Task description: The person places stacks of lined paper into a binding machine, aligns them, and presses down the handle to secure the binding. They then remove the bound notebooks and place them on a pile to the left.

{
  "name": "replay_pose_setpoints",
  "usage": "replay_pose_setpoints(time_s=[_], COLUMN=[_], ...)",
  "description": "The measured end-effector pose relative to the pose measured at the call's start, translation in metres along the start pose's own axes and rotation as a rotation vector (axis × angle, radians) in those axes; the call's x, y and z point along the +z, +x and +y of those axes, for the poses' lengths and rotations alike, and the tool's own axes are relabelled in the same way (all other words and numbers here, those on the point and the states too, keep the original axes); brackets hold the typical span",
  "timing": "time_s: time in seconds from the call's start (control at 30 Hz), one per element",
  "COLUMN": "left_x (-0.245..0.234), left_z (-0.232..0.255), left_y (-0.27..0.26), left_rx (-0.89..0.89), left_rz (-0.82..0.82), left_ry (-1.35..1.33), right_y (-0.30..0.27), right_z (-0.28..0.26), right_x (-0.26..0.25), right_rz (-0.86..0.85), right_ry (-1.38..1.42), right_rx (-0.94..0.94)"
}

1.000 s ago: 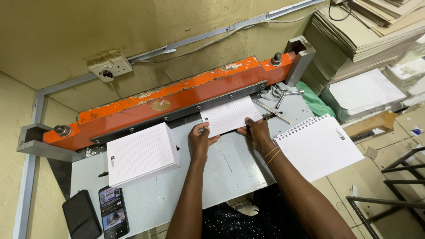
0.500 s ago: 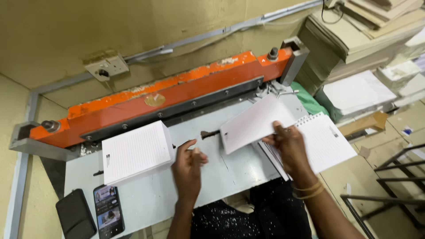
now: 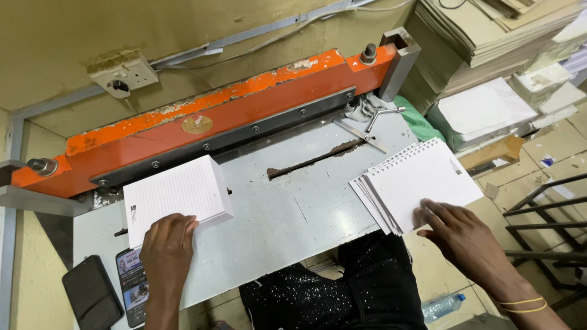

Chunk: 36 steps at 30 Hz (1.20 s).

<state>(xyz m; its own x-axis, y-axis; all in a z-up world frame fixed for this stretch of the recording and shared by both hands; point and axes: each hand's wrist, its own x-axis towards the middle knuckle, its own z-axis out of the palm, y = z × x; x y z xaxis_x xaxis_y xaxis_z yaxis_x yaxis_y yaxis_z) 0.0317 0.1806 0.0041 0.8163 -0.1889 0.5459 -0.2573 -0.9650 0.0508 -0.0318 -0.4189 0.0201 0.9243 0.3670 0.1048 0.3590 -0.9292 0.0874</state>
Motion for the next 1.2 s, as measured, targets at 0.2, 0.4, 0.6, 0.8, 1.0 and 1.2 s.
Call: replay_pose_setpoints(time_s=[0.2,0.4,0.6,0.8,1.0,1.2], left_x=[0.011,0.003,0.033,0.007,-0.027,-0.010], left_z=[-0.004,0.000,-0.003,0.020,0.042,0.102], left_y=[-0.003,0.012,-0.001,-0.026,-0.050,-0.025], left_rx=[0.061,0.042,-0.200,-0.384,-1.373,-1.066], left_rz=[0.060,0.134,0.234,0.261,0.381,-0.183], left_ry=[-0.052,-0.106,-0.050,-0.298,-1.667,-1.328], right_y=[0.045,0.126,0.269,0.344,0.242,0.151], right_z=[-0.057,-0.159,-0.276,-0.338,-0.255,-0.180], right_x=[-0.032,-0.061,-0.072,0.002,-0.074,-0.048], right_rz=[0.122,-0.061,-0.714,-0.525,-0.561,-0.426], right_ry=[0.372,1.013,1.873,1.767,1.617,1.315], right_rx=[-0.082,-0.066,0.239,0.264,0.122,0.290])
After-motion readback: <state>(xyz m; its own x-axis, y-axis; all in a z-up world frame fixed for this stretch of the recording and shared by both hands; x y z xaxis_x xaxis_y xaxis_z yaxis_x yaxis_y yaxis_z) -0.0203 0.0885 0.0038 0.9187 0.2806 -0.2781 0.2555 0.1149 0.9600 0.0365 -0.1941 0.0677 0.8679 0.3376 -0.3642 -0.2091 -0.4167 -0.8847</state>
